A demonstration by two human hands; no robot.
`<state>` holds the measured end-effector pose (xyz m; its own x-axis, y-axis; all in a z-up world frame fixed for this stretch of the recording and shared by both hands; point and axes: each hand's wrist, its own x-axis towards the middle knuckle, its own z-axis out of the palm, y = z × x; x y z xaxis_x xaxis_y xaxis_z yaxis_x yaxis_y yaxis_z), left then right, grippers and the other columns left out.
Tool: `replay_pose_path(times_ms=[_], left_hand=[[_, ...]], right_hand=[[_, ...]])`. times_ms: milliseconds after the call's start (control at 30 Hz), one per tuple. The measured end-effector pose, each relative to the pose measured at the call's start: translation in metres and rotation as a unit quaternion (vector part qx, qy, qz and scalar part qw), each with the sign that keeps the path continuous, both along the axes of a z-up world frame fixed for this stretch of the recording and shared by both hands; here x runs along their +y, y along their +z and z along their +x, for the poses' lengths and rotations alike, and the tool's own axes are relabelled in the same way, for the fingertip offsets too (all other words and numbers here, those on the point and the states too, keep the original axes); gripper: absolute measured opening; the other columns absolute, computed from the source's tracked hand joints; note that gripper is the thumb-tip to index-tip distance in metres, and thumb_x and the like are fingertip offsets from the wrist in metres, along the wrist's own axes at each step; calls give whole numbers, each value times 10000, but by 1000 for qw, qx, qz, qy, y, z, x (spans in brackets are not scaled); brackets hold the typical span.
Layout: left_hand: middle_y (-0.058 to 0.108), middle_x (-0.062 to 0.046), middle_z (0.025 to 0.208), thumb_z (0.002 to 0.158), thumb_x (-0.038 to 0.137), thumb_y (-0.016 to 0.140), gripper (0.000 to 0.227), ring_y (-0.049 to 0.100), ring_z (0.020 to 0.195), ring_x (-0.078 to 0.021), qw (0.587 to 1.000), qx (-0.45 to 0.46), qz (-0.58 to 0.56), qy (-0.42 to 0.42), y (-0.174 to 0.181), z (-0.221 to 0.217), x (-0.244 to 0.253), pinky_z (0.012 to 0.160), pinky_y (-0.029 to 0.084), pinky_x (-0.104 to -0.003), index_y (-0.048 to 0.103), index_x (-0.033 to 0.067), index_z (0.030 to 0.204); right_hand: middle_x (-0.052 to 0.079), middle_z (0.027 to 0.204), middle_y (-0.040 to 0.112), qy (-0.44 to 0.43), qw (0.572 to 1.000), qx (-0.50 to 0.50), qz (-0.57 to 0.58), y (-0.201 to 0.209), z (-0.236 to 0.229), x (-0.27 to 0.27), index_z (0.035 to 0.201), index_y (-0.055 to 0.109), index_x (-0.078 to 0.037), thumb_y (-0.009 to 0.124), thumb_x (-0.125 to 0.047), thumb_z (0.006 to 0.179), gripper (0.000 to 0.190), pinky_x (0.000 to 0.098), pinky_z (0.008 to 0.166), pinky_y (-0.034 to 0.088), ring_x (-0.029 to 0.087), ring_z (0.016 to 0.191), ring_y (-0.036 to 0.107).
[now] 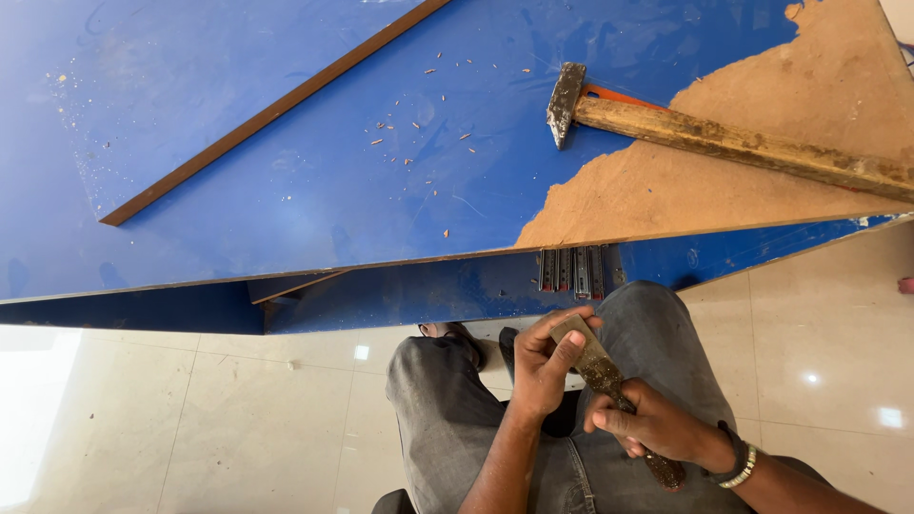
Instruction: The person uses a chisel and hammer to remove a metal hinge from a blue cabinet. They then use the chisel to scrape and smooth the edge of a large wooden board.
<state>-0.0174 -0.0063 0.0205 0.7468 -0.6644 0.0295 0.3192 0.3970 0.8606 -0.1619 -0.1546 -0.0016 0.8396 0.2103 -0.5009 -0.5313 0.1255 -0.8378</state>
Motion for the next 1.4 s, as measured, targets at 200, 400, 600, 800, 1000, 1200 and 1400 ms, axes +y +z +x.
replay_pose_path(times_ms=[200,400,600,800,1000,1200,1400], left_hand=[[741,-105,1204,1047,154,662,335,703,1006,-113,1000,-27,-5,5,2,-1,1,867,613,-286,657,30,1358],[746,-109,1170,970,122,740,311,720,983,-120,999,21,-6,34,-7,5,0,825,624,-271,694,29,1263],[767,-106,1048,1003,193,722,243,702,871,-122,997,62,-3,55,-34,3,2,745,577,-276,735,13,1165],[756,-80,958,1126,444,609,495,633,809,-80,988,97,-115,19,-44,6,10,760,516,-269,763,-24,1176],[729,-42,1057,1036,341,714,430,648,907,-85,990,82,-105,-45,-27,6,12,804,524,-267,689,23,1325],[717,-31,1083,999,317,724,418,624,875,-71,993,98,-64,-30,-30,5,9,754,513,-254,684,20,1292],[722,-37,1058,1093,380,646,447,560,829,-50,987,122,-97,-29,-35,6,8,748,468,-227,715,-5,1311]], right_hand=[[-23,477,523,-8,1000,-8,14,-4,-2,2,942,747,1,628,-361,983,383,261,420,459,65,393,495],[-31,496,518,-30,999,-18,-5,-7,0,3,986,748,0,649,-341,962,356,262,413,465,67,410,521],[-34,514,533,-30,999,-15,-12,-9,0,6,988,755,-2,647,-359,960,375,257,418,462,66,423,529],[-24,501,536,-11,999,-33,-3,-10,-4,6,974,759,-9,639,-397,967,406,255,429,462,65,424,530],[-23,519,529,2,993,-38,108,-8,-8,2,975,716,16,631,-423,990,448,267,453,497,71,433,533],[-58,549,442,11,980,-15,198,-2,-8,-1,1009,710,36,630,-444,994,487,270,480,504,74,455,536],[-53,553,441,11,977,-19,210,0,-8,0,1019,709,38,628,-467,993,512,271,478,501,75,460,538]])
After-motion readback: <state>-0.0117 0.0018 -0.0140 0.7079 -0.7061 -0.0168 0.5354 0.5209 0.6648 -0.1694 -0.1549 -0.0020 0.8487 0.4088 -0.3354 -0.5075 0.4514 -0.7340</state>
